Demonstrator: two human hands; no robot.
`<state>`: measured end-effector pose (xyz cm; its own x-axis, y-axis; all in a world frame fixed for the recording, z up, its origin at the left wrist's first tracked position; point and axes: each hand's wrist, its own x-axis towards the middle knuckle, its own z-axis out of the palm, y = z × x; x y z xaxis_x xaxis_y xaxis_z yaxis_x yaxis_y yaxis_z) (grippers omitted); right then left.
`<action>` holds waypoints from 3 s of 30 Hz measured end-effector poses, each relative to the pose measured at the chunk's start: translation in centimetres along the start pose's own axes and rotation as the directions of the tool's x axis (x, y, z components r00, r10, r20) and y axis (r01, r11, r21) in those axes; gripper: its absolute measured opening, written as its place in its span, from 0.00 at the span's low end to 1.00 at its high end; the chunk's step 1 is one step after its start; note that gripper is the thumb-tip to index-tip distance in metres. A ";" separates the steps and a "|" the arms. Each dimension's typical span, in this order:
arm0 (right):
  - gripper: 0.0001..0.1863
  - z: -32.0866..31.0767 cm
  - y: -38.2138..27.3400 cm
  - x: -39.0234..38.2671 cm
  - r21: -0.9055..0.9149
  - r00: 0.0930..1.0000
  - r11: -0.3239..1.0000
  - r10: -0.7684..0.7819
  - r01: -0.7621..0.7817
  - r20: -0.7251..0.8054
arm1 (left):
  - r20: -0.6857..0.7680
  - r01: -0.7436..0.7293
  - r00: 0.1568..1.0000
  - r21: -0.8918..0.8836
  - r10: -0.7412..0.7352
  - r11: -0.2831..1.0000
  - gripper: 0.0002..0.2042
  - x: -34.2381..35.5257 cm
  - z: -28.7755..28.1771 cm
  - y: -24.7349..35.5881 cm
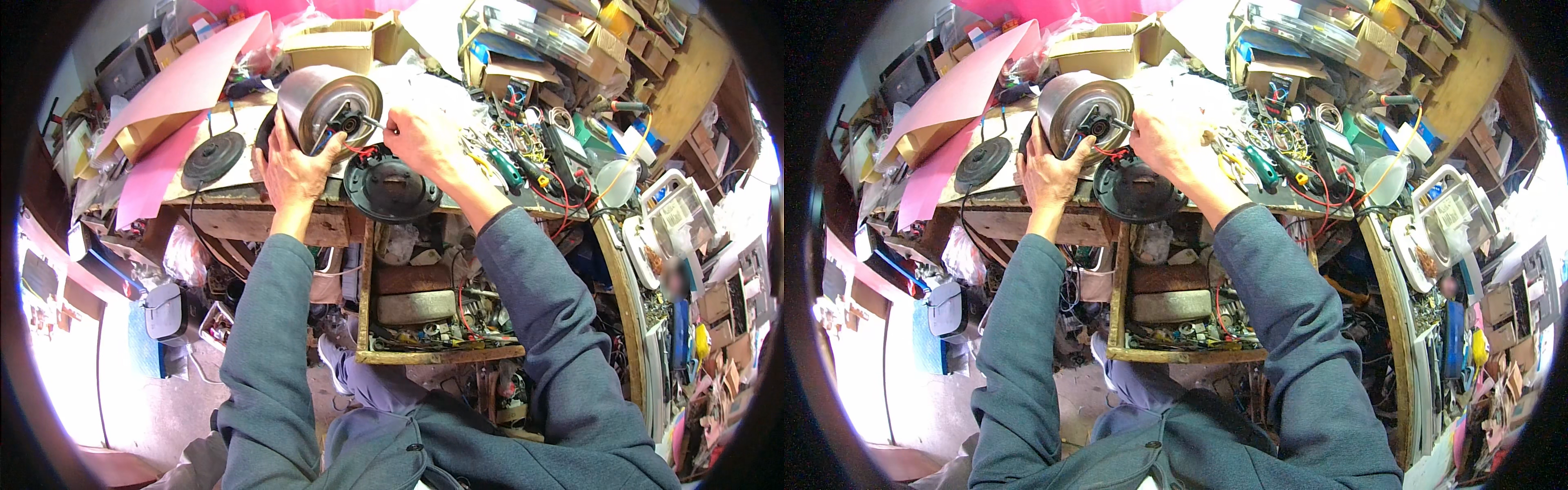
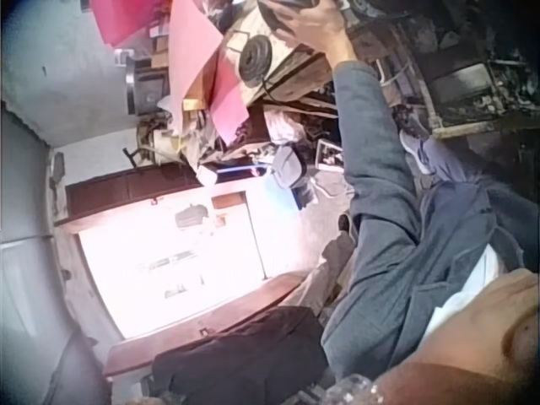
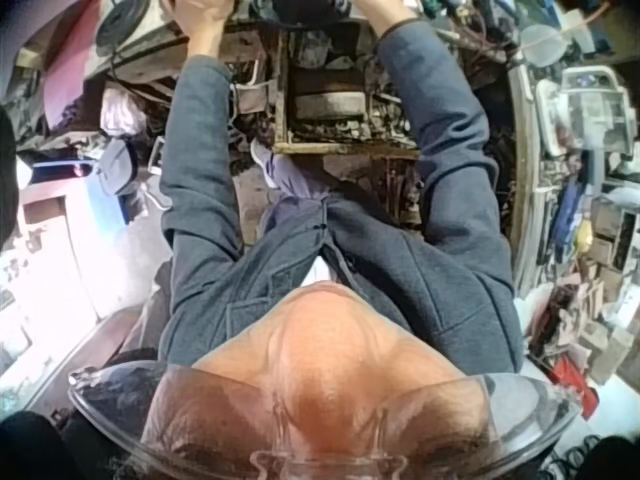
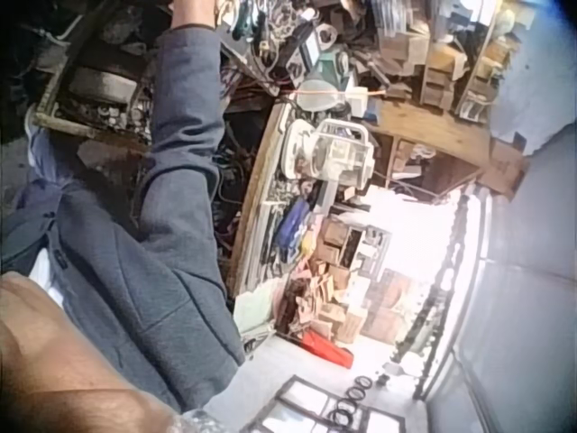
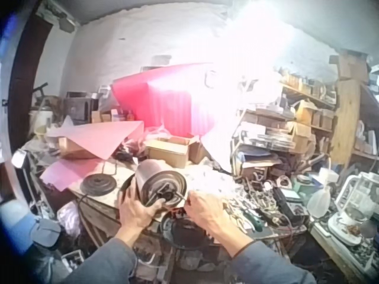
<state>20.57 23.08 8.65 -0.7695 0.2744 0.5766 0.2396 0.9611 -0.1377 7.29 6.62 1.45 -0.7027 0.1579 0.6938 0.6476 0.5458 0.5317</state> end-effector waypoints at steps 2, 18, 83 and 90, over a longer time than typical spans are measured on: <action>0.10 0.2 -0.1 0.0 -0.011 1.000 1.000 -0.030 0.030 0.007 | 0.001 0.001 1.000 0.001 -0.001 1.000 0.59 -0.1 -0.1 0.0; 0.07 0.9 -1.7 0.7 -0.226 0.973 0.954 -0.218 0.196 -0.079 | 0.031 0.018 0.999 -0.023 -0.018 1.000 0.59 0.0 -0.4 0.3; 0.10 1.0 -2.2 2.5 -0.107 0.995 0.989 -0.102 0.104 0.017 | 0.030 0.056 0.998 -0.010 -0.056 0.998 0.60 -0.1 -0.6 0.9; 0.08 2.8 -1.9 2.9 -0.079 0.993 0.996 -0.045 0.036 -0.107 | 0.019 0.064 0.998 0.050 -0.065 0.997 0.61 0.0 -0.4 0.4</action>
<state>16.21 22.15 8.32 -0.7120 0.2261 0.6648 0.2571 0.9649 -0.0528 7.66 6.54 1.87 -0.7486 0.1381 0.6484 0.5861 0.5951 0.5499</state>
